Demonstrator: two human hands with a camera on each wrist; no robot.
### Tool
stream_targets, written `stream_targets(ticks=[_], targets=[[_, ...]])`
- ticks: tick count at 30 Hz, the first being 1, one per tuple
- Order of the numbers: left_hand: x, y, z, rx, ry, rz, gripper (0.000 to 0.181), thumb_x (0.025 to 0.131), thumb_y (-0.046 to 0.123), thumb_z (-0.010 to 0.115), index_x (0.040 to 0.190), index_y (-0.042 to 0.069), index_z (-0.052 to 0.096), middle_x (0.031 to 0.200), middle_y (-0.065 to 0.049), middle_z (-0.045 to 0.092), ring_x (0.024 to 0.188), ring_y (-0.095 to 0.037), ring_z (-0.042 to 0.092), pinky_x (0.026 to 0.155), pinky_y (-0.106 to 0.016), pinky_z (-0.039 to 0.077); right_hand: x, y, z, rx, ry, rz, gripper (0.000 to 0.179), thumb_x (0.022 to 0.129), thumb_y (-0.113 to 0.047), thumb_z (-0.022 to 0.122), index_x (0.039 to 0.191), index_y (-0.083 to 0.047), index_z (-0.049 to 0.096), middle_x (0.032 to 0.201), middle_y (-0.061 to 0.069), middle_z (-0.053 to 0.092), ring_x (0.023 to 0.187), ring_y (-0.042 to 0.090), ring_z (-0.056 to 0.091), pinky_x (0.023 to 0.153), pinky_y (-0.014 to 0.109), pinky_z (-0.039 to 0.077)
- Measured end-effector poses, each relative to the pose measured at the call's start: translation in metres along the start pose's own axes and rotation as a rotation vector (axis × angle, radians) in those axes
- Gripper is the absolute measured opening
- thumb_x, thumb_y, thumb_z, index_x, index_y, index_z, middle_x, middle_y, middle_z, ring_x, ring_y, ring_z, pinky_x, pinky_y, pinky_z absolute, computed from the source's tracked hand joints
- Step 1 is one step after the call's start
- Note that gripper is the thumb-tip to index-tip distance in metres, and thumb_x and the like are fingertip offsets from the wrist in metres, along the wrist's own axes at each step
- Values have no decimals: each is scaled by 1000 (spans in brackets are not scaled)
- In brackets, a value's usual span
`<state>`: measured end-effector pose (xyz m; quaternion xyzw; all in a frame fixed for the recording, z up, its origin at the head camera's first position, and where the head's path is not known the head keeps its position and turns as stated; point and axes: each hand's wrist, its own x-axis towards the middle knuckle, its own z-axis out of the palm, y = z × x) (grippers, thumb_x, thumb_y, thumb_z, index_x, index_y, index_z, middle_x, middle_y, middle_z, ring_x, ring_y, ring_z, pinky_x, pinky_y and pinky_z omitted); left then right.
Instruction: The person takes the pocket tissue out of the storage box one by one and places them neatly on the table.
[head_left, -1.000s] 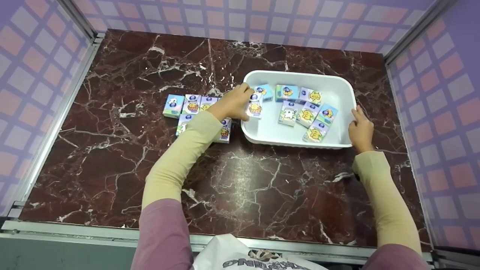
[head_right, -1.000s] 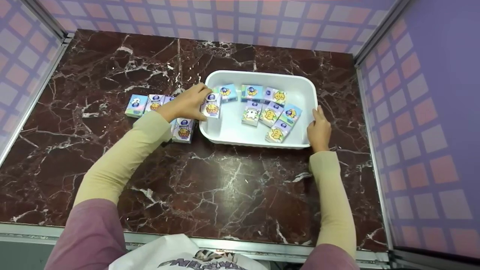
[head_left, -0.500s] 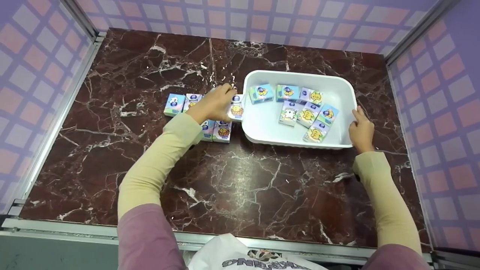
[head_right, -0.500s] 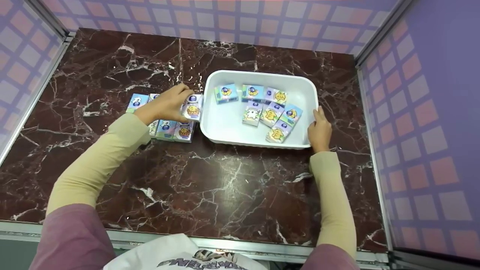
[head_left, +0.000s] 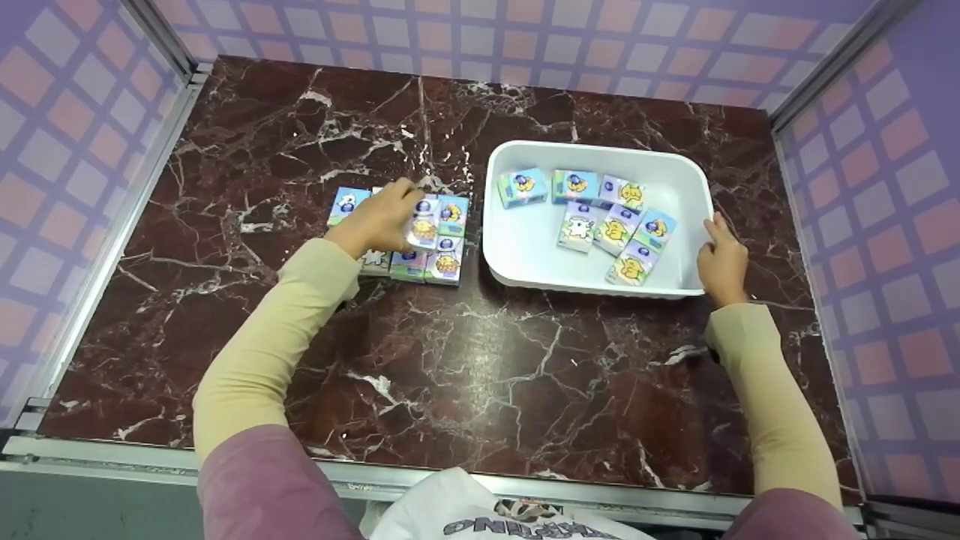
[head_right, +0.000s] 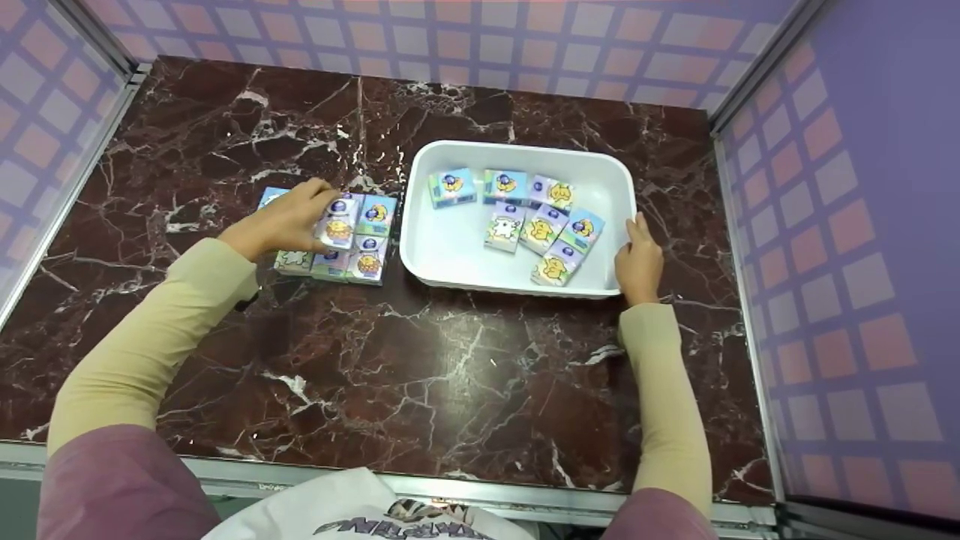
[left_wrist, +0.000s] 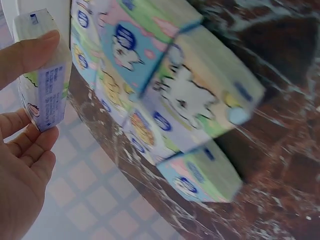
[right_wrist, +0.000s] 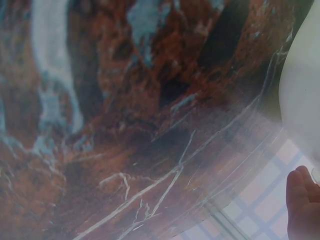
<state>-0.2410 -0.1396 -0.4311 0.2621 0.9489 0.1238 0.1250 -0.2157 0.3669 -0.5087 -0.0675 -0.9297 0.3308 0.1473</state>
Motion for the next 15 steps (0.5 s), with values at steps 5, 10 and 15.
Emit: stream_targets(ticks=[5, 10, 15], targets=[[-14, -19, 1, 13, 15, -43, 81, 53, 11, 75, 124, -5, 38, 118, -18, 37, 104, -32, 41, 92, -44, 40, 0, 0, 0, -8, 6, 4, 43, 79, 8, 38, 120, 5, 51, 133, 16, 42, 123, 30, 39, 100, 42, 35], [-26, -33, -1, 26, 29, -91, 77, 53, 5, 71, 122, -7, 39, 120, -22, 35, 106, -37, 40, 93, -47, 39, 0, 0, 0, -14, 10, 5, 43, 78, 8, 38, 120, 5, 52, 133, 16, 42, 123, 30, 39, 100, 42, 35], [-37, -45, -3, 54, 21, -143, 74, 55, 2, 67, 122, -8, 38, 121, -25, 34, 107, -40, 39, 93, -50, 38, 0, -1, 0, -5, -6, 22, 44, 80, 8, 38, 122, 4, 50, 134, 15, 41, 124, 29, 38, 100, 42, 35]])
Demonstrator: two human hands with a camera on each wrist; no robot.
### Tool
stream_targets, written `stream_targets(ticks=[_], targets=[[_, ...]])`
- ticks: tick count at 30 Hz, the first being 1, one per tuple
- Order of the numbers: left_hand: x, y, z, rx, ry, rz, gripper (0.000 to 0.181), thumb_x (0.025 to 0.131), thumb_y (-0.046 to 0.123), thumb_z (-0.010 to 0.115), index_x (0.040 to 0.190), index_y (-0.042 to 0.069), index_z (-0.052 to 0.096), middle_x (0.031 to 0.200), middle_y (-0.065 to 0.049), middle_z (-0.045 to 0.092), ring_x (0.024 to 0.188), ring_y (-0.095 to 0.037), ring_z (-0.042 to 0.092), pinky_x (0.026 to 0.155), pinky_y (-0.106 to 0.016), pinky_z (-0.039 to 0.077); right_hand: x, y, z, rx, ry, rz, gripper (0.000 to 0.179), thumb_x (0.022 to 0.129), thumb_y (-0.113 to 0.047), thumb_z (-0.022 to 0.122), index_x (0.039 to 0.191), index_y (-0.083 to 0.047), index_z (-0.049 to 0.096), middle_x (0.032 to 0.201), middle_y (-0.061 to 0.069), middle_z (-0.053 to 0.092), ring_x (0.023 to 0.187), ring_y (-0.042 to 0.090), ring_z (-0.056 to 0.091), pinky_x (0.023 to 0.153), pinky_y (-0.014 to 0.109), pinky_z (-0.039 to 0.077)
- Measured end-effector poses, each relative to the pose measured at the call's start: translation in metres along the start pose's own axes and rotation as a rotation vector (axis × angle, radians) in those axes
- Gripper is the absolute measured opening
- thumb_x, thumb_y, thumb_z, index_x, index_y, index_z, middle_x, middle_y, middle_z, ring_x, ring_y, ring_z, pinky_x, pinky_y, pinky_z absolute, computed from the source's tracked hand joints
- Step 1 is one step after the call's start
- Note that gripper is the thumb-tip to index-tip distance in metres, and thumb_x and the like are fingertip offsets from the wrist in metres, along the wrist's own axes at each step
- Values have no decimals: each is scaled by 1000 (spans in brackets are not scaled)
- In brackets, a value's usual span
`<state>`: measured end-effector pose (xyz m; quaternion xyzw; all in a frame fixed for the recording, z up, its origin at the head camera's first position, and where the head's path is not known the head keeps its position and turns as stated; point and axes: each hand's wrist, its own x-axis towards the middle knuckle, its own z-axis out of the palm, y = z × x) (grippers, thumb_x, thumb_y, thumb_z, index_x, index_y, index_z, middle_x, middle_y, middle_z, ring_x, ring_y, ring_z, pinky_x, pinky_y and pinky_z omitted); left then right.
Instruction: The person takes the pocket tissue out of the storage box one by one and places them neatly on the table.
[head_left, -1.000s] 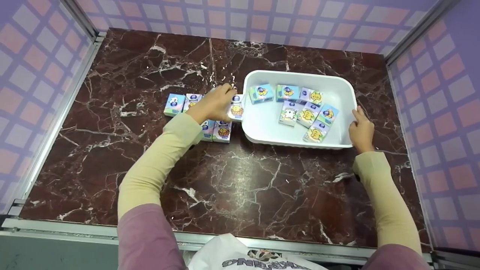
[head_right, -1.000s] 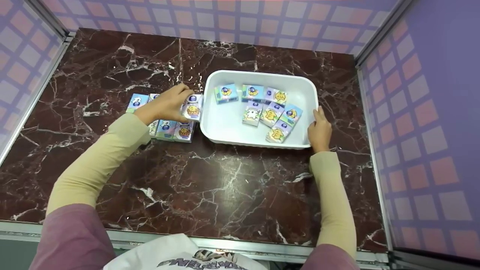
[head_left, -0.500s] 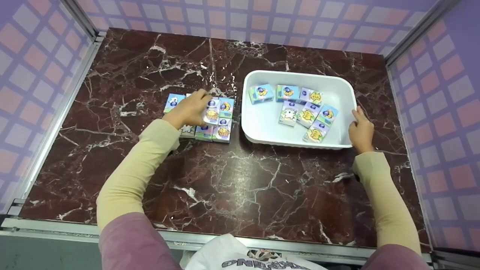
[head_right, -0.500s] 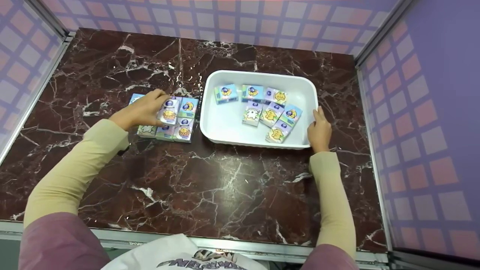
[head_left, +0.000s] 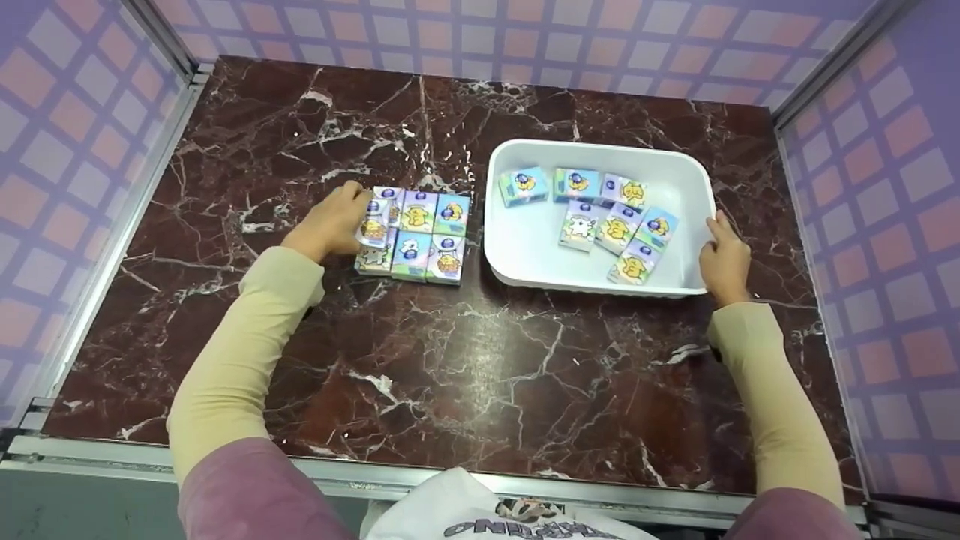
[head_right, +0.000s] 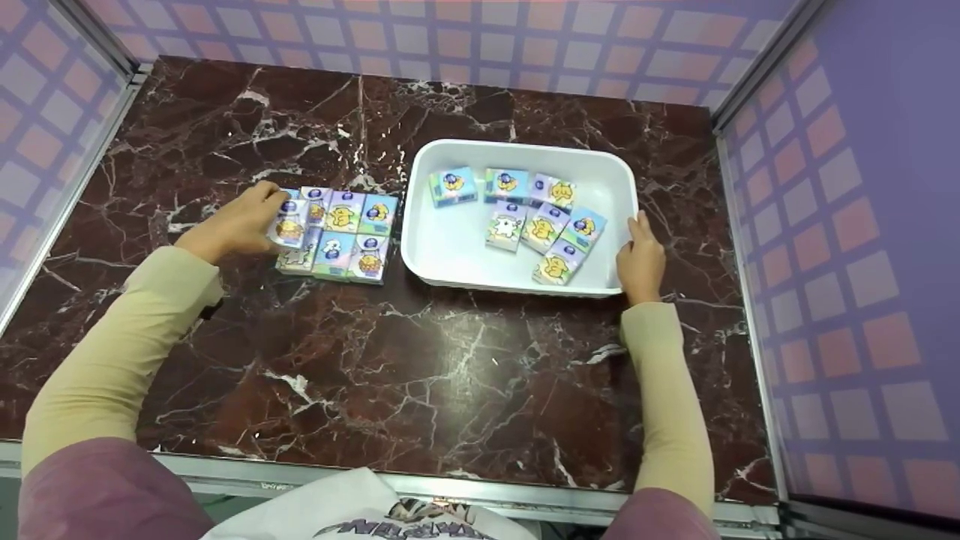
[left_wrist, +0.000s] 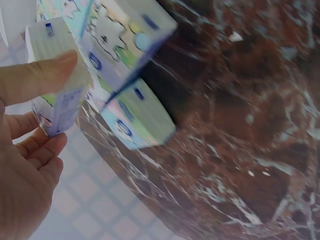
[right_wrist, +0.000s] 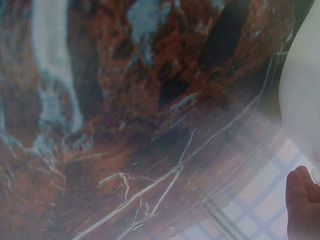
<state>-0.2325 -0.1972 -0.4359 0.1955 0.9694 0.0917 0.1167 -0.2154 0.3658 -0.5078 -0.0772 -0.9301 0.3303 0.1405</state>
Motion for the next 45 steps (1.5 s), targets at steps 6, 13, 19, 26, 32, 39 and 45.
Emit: stream_targets(ticks=[6, 13, 19, 26, 32, 39, 45], targets=[[-10, -16, 1, -2, -33, -74, 72, 56, 0, 63, 123, -9, 35, 124, -27, 29, 109, -44, 36, 91, -54, 37, 1, -1, -1, -4, -4, 9, 44, 80, 8, 38, 122, 4, 50, 134, 14, 41, 123, 28, 39, 99, 42, 36], [-18, -26, 8, -16, -80, -124, 73, 57, -2, 62, 124, -9, 33, 127, -28, 27, 112, -45, 34, 94, -54, 35, 1, 0, -2, -1, 2, 4, 44, 79, 9, 38, 121, 4, 50, 134, 15, 41, 123, 28, 39, 102, 40, 34], [-22, -29, 14, -27, -71, -123, 78, 58, -1, 62, 128, -10, 30, 125, -27, 28, 111, -45, 35, 92, -55, 35, 1, 1, -1, -3, 4, 4, 44, 79, 8, 38, 121, 5, 50, 134, 15, 41, 123, 28, 39, 102, 40, 34], [-29, -34, 16, -48, -75, -138, 80, 57, -2, 62, 129, -11, 29, 125, -28, 28, 110, -45, 36, 91, -55, 36, 1, 0, -1, -7, 3, 5, 44, 79, 8, 38, 121, 5, 50, 134, 15, 41, 123, 28, 39, 102, 40, 34], [-32, -35, 19, -76, -77, -144, 80, 56, -2, 63, 128, -10, 29, 126, -28, 27, 112, -46, 35, 92, -55, 36, 1, -1, 0, -4, 13, -18, 44, 78, 9, 38, 120, 5, 51, 133, 17, 41, 123, 29, 39, 101, 41, 34], [-35, -33, 23, -84, -96, -153, 82, 57, -2, 65, 130, -10, 28, 128, -28, 25, 114, -45, 33, 94, -54, 35, 0, -1, 0, -6, 22, -31, 43, 78, 8, 38, 119, 6, 52, 132, 17, 43, 122, 30, 39, 100, 42, 35], [-33, -33, 29, -87, -109, -165, 79, 60, -3, 62, 131, -9, 27, 129, -28, 24, 115, -45, 33, 92, -55, 35, 0, 0, 0, -8, 9, -25, 44, 78, 8, 38, 120, 6, 51, 133, 17, 42, 123, 30, 39, 101, 42, 34]])
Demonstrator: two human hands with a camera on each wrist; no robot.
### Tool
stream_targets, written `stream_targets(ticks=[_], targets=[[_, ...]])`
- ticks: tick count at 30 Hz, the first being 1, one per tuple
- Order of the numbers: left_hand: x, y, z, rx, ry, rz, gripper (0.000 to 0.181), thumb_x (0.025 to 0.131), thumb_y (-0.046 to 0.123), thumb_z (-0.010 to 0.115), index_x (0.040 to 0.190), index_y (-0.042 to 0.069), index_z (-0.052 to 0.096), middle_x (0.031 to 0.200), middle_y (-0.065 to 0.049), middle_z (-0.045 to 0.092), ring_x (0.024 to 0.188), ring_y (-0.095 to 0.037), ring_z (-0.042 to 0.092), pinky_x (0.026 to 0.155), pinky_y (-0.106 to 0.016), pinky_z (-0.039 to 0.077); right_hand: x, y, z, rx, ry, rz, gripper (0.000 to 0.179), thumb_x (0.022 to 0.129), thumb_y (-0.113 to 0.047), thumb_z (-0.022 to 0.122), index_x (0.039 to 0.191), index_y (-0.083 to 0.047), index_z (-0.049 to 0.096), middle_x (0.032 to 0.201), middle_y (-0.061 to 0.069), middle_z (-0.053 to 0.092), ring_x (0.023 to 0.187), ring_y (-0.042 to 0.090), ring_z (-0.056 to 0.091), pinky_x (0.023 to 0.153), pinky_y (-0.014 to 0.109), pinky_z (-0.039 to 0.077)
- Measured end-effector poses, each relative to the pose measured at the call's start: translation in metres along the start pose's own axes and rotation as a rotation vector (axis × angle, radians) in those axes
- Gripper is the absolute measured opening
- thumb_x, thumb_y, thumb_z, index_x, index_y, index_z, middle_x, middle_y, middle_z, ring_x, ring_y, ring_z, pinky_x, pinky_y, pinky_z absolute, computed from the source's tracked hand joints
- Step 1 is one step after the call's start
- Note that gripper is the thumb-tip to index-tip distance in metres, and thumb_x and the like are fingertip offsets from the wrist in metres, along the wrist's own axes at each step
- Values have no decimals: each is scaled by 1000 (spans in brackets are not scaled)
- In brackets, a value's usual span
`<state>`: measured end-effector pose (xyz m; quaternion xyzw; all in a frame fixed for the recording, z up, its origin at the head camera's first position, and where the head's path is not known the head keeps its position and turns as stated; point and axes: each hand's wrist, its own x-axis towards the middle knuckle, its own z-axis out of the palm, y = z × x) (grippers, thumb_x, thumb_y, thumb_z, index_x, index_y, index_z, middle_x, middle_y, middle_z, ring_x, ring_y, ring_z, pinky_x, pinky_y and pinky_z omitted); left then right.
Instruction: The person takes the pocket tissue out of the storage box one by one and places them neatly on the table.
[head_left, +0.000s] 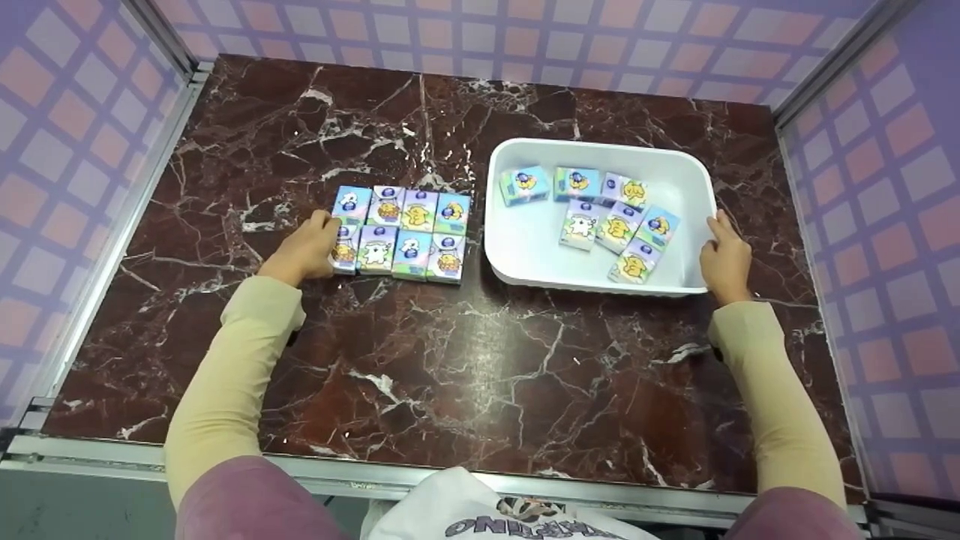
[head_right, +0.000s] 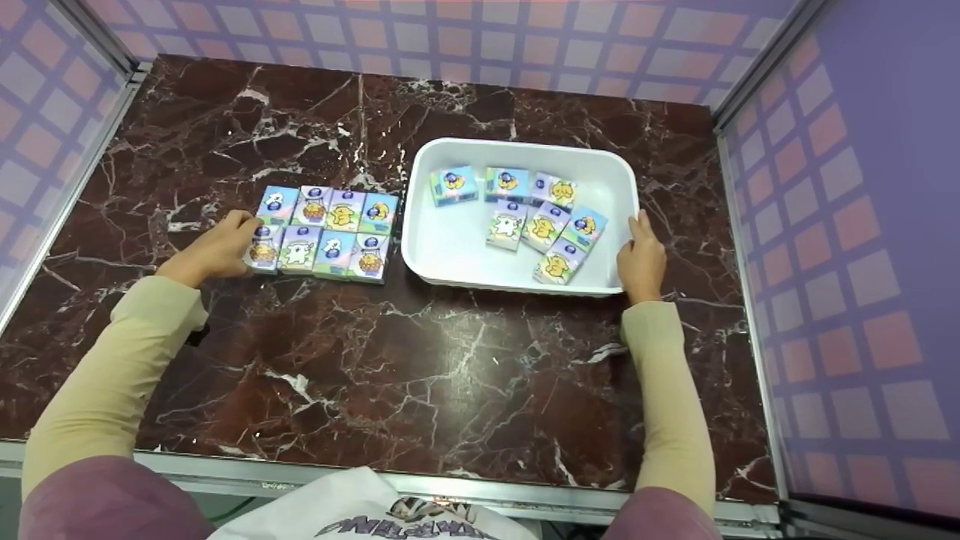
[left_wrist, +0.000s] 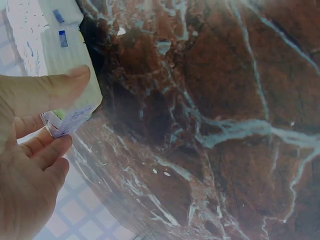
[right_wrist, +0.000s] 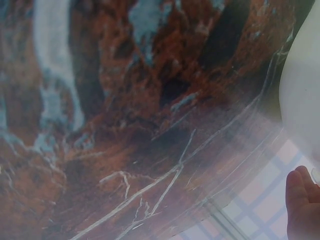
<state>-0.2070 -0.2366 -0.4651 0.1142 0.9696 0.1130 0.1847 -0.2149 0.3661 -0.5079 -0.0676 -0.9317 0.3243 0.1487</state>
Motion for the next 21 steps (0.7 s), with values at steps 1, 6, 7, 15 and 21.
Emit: stream_targets(ticks=[1, 6, 7, 15, 21], targets=[[0, 0, 1, -1, 2, 0, 79, 60, -3, 62, 131, -9, 27, 129, -28, 24, 115, -45, 33, 92, -55, 35, 0, 0, 0, 3, -3, 1, 44, 78, 8, 38, 120, 6, 51, 133, 17, 41, 123, 30, 38, 101, 42, 34], [3, -3, 5, -16, 28, 9, 78, 60, -4, 61, 131, -8, 27, 129, -28, 24, 114, -46, 33, 94, -54, 35, 0, 0, 0, 15, -8, 9, 44, 79, 8, 38, 121, 5, 50, 134, 16, 41, 124, 29, 38, 101, 41, 34], [4, -4, 7, -21, 34, 12, 78, 60, -4, 60, 130, -8, 27, 129, -28, 24, 114, -46, 34, 93, -54, 35, 0, 0, 0, 13, -6, 10, 44, 79, 8, 38, 121, 5, 51, 134, 16, 41, 124, 29, 38, 101, 41, 34], [9, -6, 14, -49, 69, 28, 77, 60, -6, 57, 130, -8, 27, 130, -27, 24, 111, -46, 38, 93, -53, 36, 1, -1, 1, 15, 0, 7, 44, 78, 9, 39, 119, 6, 52, 133, 17, 42, 123, 30, 39, 98, 41, 37], [11, -5, 15, -65, 76, 30, 79, 59, -6, 59, 131, -9, 26, 132, -28, 21, 112, -48, 37, 95, -53, 35, 1, 0, 1, 15, 21, -15, 44, 76, 11, 40, 117, 7, 53, 131, 19, 44, 121, 31, 40, 92, 44, 39]])
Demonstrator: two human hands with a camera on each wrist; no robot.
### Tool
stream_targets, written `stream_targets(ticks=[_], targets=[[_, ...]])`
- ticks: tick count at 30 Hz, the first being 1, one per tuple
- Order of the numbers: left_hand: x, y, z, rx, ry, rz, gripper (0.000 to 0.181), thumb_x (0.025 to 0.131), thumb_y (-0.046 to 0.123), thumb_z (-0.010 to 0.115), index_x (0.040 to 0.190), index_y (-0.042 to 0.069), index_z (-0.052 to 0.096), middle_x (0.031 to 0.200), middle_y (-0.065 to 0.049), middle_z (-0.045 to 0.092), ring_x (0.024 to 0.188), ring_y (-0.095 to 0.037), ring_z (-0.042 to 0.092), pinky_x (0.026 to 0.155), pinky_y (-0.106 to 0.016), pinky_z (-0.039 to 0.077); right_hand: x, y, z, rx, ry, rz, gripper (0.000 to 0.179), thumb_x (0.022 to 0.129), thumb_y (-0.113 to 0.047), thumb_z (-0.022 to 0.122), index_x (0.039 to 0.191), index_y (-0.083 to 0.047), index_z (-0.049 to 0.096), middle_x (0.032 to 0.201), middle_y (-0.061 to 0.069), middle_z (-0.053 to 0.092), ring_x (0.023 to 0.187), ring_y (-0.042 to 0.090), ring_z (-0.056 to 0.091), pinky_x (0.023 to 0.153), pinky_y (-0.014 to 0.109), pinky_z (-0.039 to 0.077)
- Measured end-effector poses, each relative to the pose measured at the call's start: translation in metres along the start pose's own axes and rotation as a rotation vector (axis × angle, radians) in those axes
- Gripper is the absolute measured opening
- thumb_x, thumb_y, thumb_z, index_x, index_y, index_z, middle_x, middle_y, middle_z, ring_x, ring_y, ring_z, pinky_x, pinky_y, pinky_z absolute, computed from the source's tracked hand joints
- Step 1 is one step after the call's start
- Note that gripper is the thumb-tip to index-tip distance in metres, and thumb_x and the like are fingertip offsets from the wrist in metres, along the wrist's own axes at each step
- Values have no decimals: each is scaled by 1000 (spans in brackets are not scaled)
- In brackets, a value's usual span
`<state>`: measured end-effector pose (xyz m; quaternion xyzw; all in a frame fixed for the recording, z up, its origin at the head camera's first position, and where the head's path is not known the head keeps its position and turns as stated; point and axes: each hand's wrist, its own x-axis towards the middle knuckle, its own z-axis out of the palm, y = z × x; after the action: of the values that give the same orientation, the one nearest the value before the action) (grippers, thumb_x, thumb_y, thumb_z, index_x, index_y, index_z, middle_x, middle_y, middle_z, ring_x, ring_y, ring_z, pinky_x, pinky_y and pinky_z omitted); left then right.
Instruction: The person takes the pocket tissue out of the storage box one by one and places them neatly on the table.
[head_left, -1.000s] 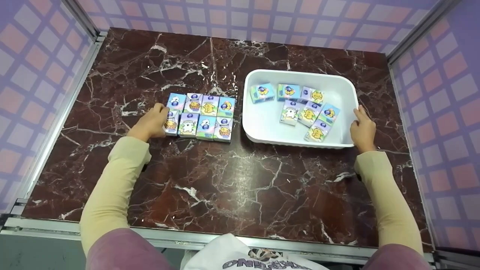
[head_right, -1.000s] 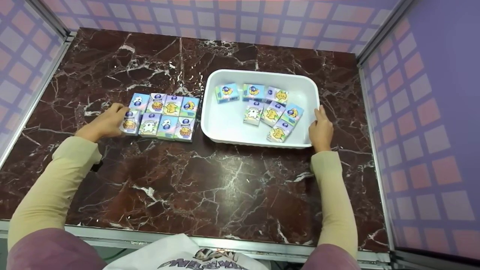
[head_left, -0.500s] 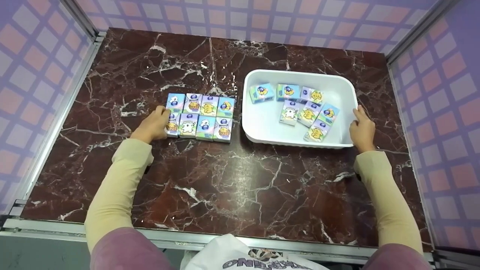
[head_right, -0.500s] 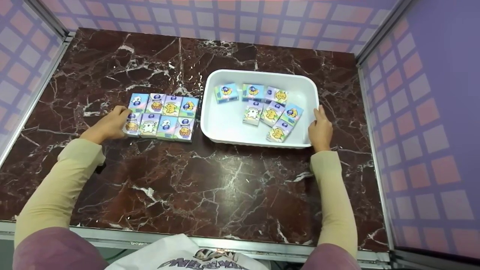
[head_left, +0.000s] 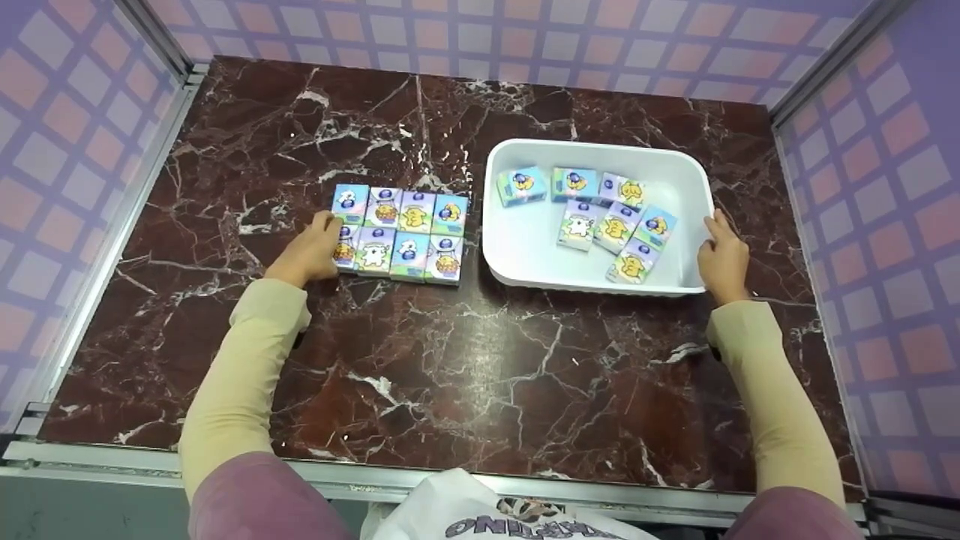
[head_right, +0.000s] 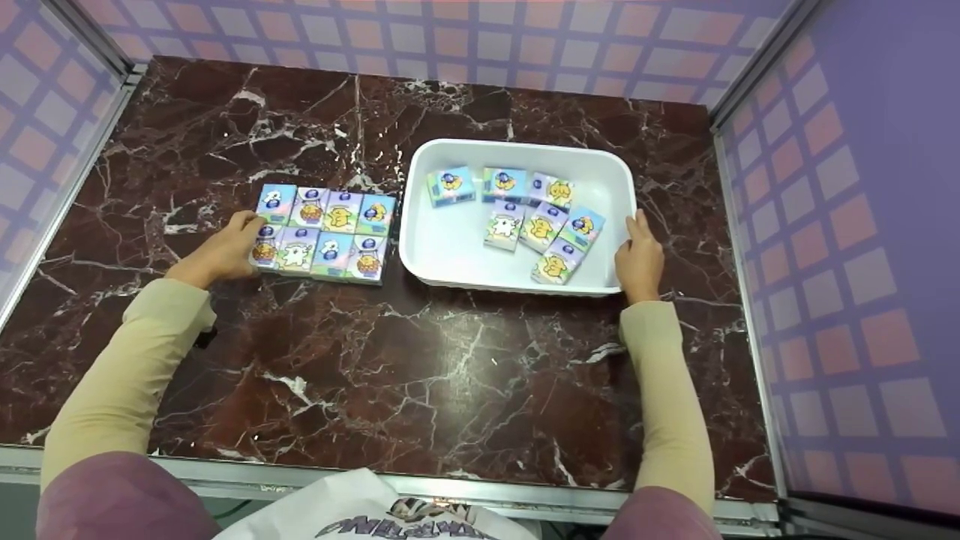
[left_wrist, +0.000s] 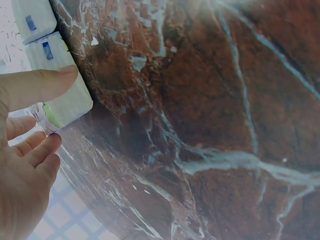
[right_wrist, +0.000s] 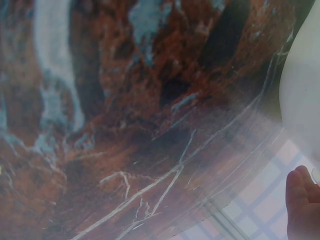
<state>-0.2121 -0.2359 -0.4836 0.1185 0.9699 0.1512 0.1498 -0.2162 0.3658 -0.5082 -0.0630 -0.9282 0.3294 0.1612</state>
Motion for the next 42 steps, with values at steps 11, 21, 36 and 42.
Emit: stream_targets(ticks=[11, 21, 36, 42], targets=[[4, 10, -8, 43, -80, -54, 95, 60, 9, 73, 136, -8, 19, 138, -28, 16, 124, -45, 25, 102, -54, 27, 0, 0, 0, -8, -4, 5, 43, 77, 10, 40, 117, 7, 53, 131, 19, 43, 121, 32, 40, 98, 44, 36], [8, 47, -28, 117, -75, 13, 90, 68, 24, 69, 137, -7, 20, 141, -27, 15, 127, -44, 22, 99, -55, 30, 0, -1, -1, -1, -14, 27, 44, 77, 10, 39, 119, 5, 52, 132, 17, 42, 123, 30, 39, 101, 41, 35], [26, 114, -22, 101, 79, 284, 67, 79, 21, 60, 136, 1, 30, 140, -18, 28, 126, -34, 32, 104, -45, 30, -1, 0, 0, 8, -28, 41, 44, 79, 9, 37, 122, 4, 50, 134, 15, 40, 124, 28, 37, 98, 42, 37], [31, 143, -19, 95, 97, 376, 63, 81, 20, 58, 136, 5, 31, 140, -15, 30, 128, -31, 32, 102, -43, 34, 0, 1, 0, 3, -27, 39, 44, 79, 9, 37, 122, 4, 50, 134, 14, 41, 124, 28, 38, 94, 42, 40]])
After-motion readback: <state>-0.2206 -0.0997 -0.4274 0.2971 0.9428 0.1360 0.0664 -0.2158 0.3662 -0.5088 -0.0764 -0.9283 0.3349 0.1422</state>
